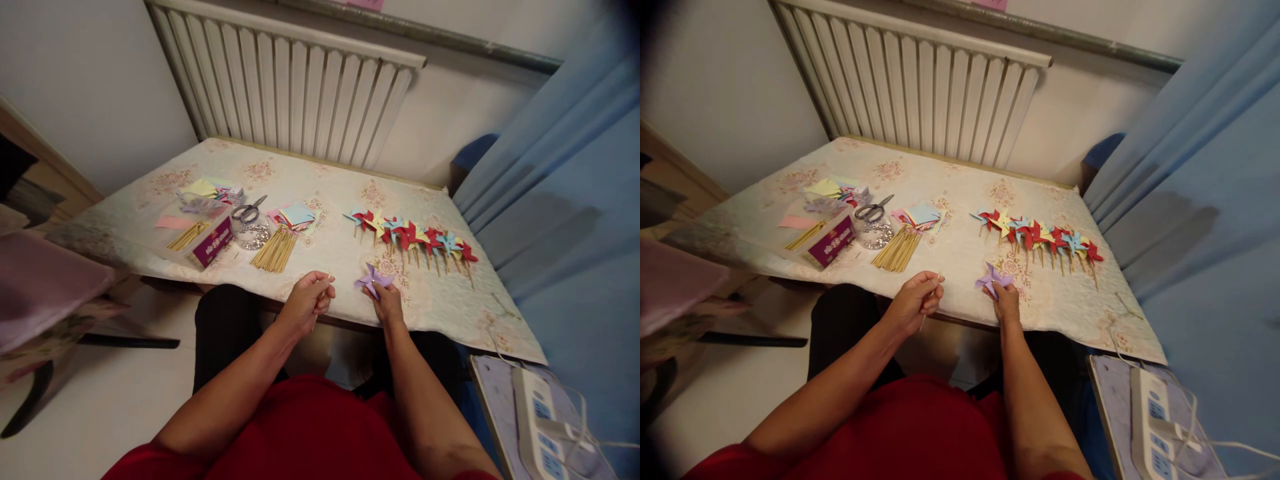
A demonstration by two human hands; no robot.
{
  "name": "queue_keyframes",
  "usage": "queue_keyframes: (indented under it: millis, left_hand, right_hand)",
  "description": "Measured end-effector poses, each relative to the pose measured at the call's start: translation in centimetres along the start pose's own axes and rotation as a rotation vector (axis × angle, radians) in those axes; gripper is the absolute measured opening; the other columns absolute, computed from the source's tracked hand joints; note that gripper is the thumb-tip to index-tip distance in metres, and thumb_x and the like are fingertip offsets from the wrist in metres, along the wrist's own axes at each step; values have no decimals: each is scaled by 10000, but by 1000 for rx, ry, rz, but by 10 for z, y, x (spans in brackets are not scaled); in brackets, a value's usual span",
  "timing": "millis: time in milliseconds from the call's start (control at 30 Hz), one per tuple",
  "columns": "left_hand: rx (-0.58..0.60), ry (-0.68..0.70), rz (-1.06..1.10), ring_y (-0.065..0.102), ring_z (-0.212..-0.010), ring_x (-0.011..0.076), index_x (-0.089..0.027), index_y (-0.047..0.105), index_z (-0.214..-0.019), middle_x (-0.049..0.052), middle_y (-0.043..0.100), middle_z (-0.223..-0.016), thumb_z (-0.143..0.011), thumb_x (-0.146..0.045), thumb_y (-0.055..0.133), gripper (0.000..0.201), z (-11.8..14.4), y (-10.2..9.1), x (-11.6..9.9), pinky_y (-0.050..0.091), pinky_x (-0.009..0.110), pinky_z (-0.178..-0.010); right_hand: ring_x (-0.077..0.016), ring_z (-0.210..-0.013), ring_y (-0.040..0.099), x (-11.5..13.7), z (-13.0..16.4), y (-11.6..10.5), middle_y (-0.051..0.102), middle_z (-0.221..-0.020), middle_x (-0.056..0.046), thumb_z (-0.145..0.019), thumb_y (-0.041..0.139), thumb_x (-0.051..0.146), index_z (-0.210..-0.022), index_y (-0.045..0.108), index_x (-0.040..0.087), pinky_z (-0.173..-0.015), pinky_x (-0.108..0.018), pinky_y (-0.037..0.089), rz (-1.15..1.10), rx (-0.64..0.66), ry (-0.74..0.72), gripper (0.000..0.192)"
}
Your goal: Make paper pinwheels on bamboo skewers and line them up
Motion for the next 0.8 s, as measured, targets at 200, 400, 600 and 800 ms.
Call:
queue_keyframes:
  millis: [200,400,600,800]
  left_hand:
    - [5,0,10,273,-359,4,-166,489,-792,-35,555,-585,-709,-273,669,225,-1,-2,2,122,181,-386]
    - [8,-3,8,268,-354,2,-166,489,-794,-38,558,-584,-718,-268,661,214,0,-3,2,124,184,-388]
    - [7,-3,7,258,-346,0,-163,498,-790,-38,558,-575,-720,-277,657,208,0,-3,3,121,185,-384]
    - [0,-6,16,261,-349,-1,-158,507,-793,-36,556,-577,-713,-275,664,211,-1,-5,4,122,182,-385]
  right_hand:
    - [-140,-709,665,0,0,-1,683,-782,-4,-554,826,216,-777,611,146,-661,-274,632,-5,-5,8,318]
    - [-139,-694,661,-1,0,-1,685,-771,-5,-532,830,216,-771,619,132,-635,-265,627,-21,-8,1,329]
    - [-138,-699,657,2,2,1,680,-767,-11,-541,829,230,-761,619,130,-641,-267,627,-16,-9,-13,320]
    - [-133,-692,654,2,2,0,676,-753,-4,-531,830,225,-742,615,137,-644,-269,627,-11,-26,-8,314]
Point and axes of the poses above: each hand's wrist, its own z-axis away from the middle knuckle, its own y-axis out of the palm, x = y × z, the point moved 5 cm from there along -z, towards the middle knuckle
